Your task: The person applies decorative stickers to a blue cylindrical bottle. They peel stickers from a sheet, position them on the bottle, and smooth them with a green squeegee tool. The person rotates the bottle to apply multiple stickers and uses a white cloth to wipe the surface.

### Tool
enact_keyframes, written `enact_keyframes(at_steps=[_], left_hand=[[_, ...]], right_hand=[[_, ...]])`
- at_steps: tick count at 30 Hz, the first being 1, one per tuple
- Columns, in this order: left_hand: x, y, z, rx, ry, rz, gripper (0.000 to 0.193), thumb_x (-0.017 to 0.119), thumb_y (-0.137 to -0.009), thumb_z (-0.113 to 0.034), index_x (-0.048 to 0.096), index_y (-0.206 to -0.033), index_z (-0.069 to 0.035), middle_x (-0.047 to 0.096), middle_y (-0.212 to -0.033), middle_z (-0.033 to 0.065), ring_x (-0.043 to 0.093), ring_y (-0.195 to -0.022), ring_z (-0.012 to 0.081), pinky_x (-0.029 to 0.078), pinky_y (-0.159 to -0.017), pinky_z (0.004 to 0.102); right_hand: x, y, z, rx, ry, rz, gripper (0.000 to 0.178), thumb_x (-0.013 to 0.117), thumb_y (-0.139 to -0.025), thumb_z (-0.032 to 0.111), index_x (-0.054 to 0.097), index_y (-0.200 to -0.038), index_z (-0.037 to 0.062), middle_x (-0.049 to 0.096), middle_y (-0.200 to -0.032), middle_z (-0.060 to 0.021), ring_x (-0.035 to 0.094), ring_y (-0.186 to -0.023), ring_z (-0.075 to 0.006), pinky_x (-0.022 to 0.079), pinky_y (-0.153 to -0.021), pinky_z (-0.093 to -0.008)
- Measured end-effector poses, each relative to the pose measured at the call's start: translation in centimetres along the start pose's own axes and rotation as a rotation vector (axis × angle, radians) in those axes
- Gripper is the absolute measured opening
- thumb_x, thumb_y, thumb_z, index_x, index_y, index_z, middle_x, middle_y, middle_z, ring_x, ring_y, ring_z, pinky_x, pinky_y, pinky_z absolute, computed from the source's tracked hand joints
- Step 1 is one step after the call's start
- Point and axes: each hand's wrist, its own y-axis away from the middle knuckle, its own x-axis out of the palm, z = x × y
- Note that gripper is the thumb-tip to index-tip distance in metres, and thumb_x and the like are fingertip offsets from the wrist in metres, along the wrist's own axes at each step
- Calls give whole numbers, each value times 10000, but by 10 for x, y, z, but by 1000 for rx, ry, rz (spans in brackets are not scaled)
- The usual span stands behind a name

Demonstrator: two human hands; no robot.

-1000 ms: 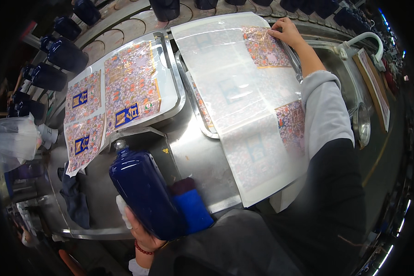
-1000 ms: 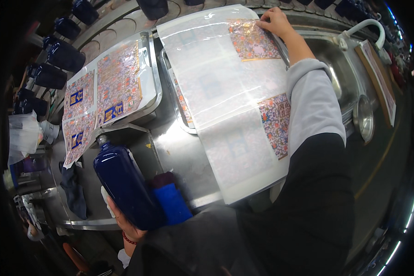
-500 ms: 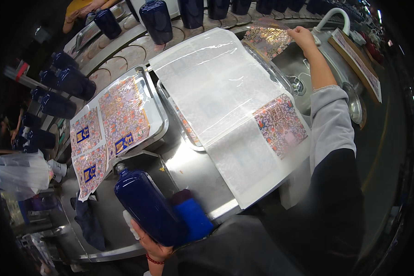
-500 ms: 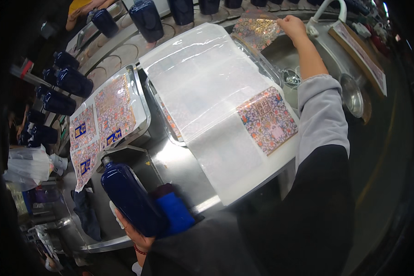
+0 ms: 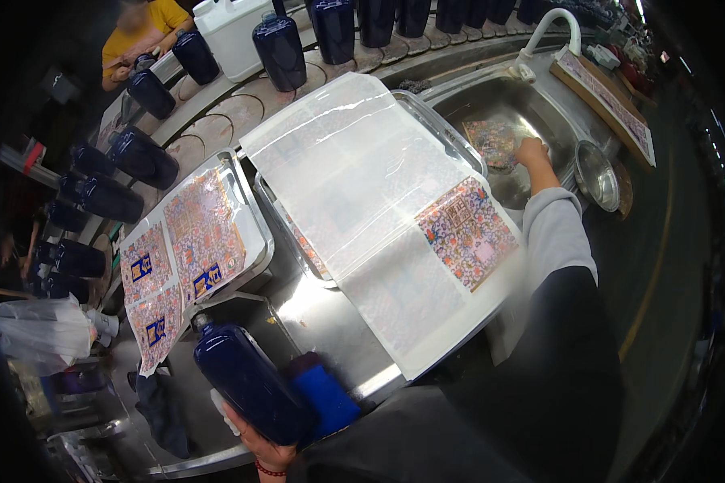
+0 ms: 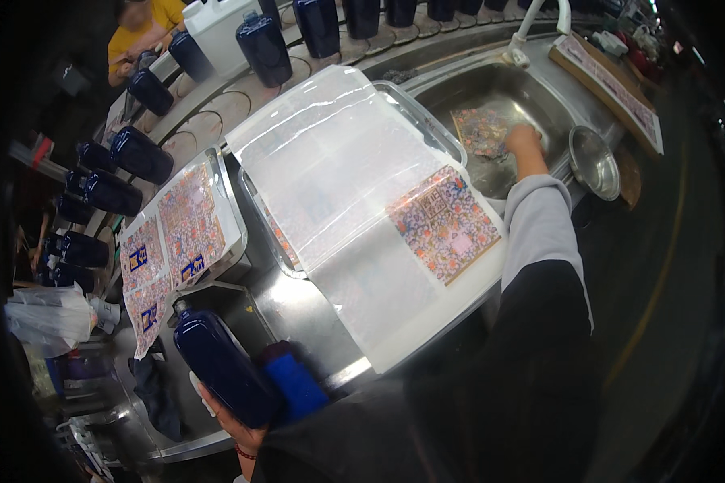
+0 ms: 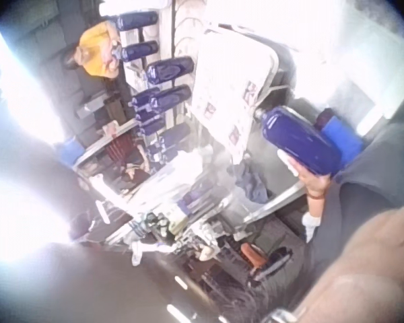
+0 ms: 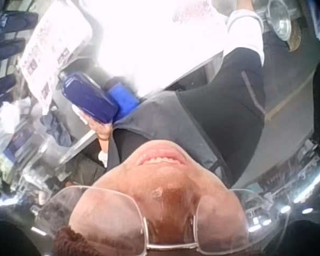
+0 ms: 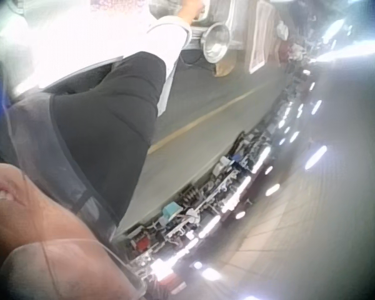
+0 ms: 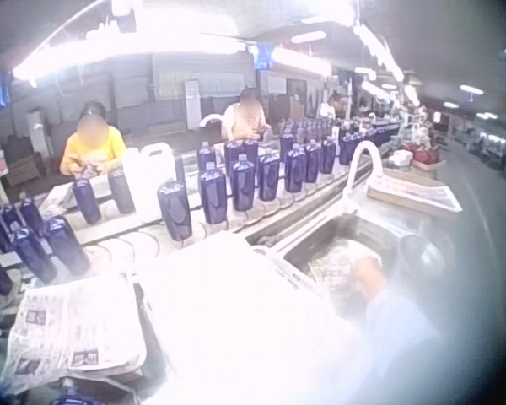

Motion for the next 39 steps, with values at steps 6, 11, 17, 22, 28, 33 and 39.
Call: enact_keyframes(at_steps=[6,11,17,22,28,33,39], left_hand=[[4,0,7,47,-48,-48,1184,730,-853,-579,72,-1591,72,442,-1515,260,468,-1380,378,296,-1181,453],[2,-4,-12,31,-102,-4,1150,756,-851,-506,94,-1585,81,451,-1497,286,465,-1377,411,309,-1170,457],[-5,-17,-41,182,-354,-14,1199,866,-703,-355,158,-1557,100,604,-1291,291,604,-1166,495,275,-1185,580],[-4,-20,-32,275,-356,-30,1097,766,-845,-475,182,-1525,157,623,-1340,231,656,-1184,348,176,-1205,631],[2,-12,-12,203,-79,-40,1165,790,-834,-471,92,-1561,114,548,-1409,281,517,-1343,427,157,-1225,562],[3,-10,-11,182,-234,-83,1225,800,-789,-544,111,-1559,113,479,-1479,280,441,-1406,421,96,-1221,589],[-2,-16,-18,246,-406,-90,1230,828,-749,-553,173,-1556,104,431,-1507,287,351,-1445,467,92,-1218,599]], right_hand=[[-75,33,29,-169,27,-170,367,672,-908,279,679,-1259,171,490,-1399,-88,420,-1377,-343,460,-1020,-624],[-142,69,51,-414,28,-299,297,673,-887,256,712,-1153,130,531,-1336,-106,494,-1299,-354,496,-1004,-571],[-205,145,93,-823,83,-405,241,643,-840,191,740,-1020,64,626,-1148,-188,579,-1160,-391,515,-952,-509],[-230,234,124,-1207,-175,-375,166,700,-830,137,628,-816,-12,574,-907,-145,605,-851,-322,495,-749,-394],[-239,340,145,-1423,-329,-111,251,685,-917,101,478,-793,33,527,-1044,-61,508,-829,-118,458,-711,-258],[-244,407,149,-1717,-282,-154,256,690,-928,110,492,-779,47,566,-1142,-85,555,-926,-121,476,-757,-266],[-245,452,143,-1877,-228,-275,251,748,-893,146,552,-772,46,589,-1161,-146,614,-982,-208,498,-804,-347]])
